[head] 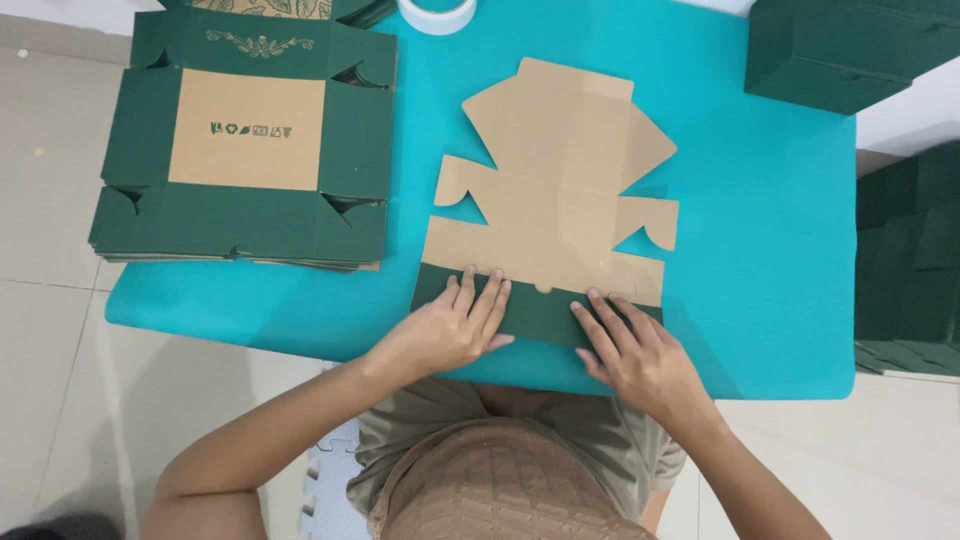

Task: Folding and assembling a cardboard box from a flat template.

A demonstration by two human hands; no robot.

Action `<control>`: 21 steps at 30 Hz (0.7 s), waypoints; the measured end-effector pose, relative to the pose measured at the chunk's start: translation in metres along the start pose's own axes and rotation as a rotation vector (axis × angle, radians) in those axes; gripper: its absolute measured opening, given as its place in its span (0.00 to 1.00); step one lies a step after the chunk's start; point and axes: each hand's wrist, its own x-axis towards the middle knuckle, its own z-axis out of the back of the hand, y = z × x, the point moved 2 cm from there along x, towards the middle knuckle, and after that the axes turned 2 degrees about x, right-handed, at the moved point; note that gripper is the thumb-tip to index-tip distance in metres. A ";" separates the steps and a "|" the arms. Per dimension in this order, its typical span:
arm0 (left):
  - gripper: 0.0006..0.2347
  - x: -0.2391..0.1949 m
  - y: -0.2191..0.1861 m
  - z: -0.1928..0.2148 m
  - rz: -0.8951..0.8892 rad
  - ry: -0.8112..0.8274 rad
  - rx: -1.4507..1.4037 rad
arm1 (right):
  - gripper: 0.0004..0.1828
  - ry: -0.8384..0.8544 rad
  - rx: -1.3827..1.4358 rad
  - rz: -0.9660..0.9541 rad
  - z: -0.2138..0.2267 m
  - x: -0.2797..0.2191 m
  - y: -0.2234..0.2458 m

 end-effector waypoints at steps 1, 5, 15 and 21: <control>0.25 0.003 0.003 -0.002 0.000 -0.002 0.002 | 0.22 -0.002 -0.002 0.000 0.003 0.003 -0.004; 0.17 0.025 0.035 0.017 0.125 -0.004 -0.215 | 0.15 -0.020 0.041 -0.008 0.022 0.018 -0.022; 0.06 0.093 0.136 0.000 0.239 0.490 -0.719 | 0.07 0.217 0.111 -0.177 0.043 0.075 -0.104; 0.15 0.127 0.171 -0.044 0.398 0.571 -0.634 | 0.13 0.501 0.246 -0.427 0.044 0.132 -0.128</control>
